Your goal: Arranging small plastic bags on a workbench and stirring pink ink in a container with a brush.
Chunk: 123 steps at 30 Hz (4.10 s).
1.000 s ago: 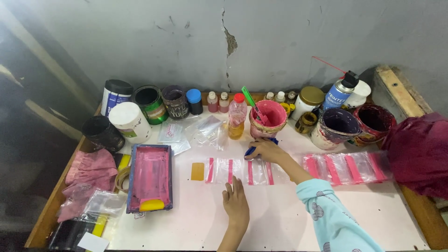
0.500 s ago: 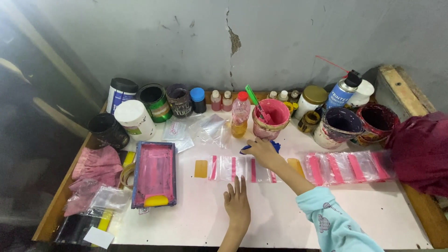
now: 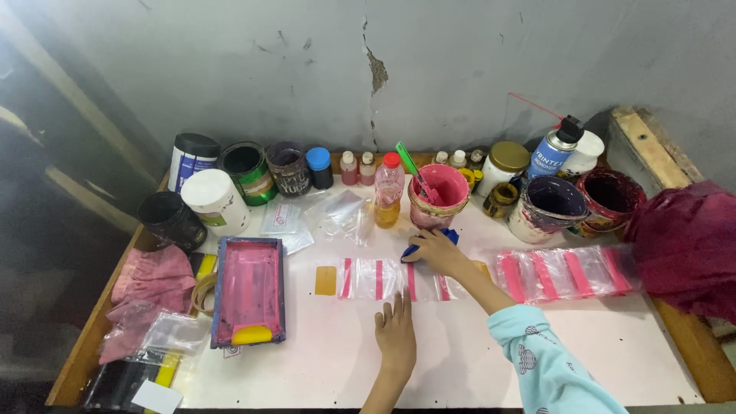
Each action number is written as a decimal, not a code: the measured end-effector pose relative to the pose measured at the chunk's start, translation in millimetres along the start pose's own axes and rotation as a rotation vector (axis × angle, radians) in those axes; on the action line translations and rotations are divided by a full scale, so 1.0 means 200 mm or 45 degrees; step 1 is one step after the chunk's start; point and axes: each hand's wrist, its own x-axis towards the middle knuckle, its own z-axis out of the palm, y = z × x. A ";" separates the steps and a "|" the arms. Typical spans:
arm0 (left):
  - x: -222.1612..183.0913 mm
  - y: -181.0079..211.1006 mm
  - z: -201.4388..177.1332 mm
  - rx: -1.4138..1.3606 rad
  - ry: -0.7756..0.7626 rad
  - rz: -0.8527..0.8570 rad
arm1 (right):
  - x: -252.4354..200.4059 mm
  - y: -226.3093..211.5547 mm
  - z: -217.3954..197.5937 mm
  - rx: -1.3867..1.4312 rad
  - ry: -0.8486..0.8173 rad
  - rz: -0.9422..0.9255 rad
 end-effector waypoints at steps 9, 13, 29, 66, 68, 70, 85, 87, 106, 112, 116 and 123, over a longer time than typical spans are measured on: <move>-0.01 0.00 -0.03 0.056 0.189 -0.038 | -0.01 0.06 0.04 -0.099 0.037 -0.019; -0.02 0.00 -0.05 0.041 0.222 -0.050 | -0.01 0.12 0.08 -0.277 0.091 -0.129; -0.02 0.00 -0.09 0.016 0.043 -0.037 | 0.00 0.02 0.02 -0.095 0.073 -0.144; -0.15 -0.11 -0.34 -0.364 -0.208 0.110 | 0.19 -0.18 -0.01 -0.110 0.413 -0.073; -0.18 -0.17 -0.37 -0.498 -0.199 0.116 | 0.15 -0.19 0.01 -0.095 0.410 0.016; -0.18 -0.25 -0.28 -0.634 -0.193 0.125 | 0.05 -0.26 0.00 -0.079 0.403 0.109; -0.24 -0.67 -0.45 -1.133 0.109 -0.621 | -0.28 -0.93 0.42 0.643 0.219 0.510; -0.25 -0.68 -0.40 -1.155 0.134 -0.599 | -0.20 -1.02 0.43 0.390 0.345 0.465; -0.29 -0.54 -0.67 -1.304 -0.358 -0.623 | -0.81 -0.52 0.81 0.036 0.719 0.996; -0.29 -0.41 -0.60 -1.200 -0.452 -0.365 | -0.71 -0.51 0.89 0.015 0.734 1.205; -0.31 -0.38 -0.70 -1.294 -0.371 -0.382 | -0.49 -0.81 0.67 0.122 0.765 0.807; -0.33 -0.51 -0.80 -1.413 -0.178 -0.510 | -0.62 -0.59 0.74 0.086 0.741 0.978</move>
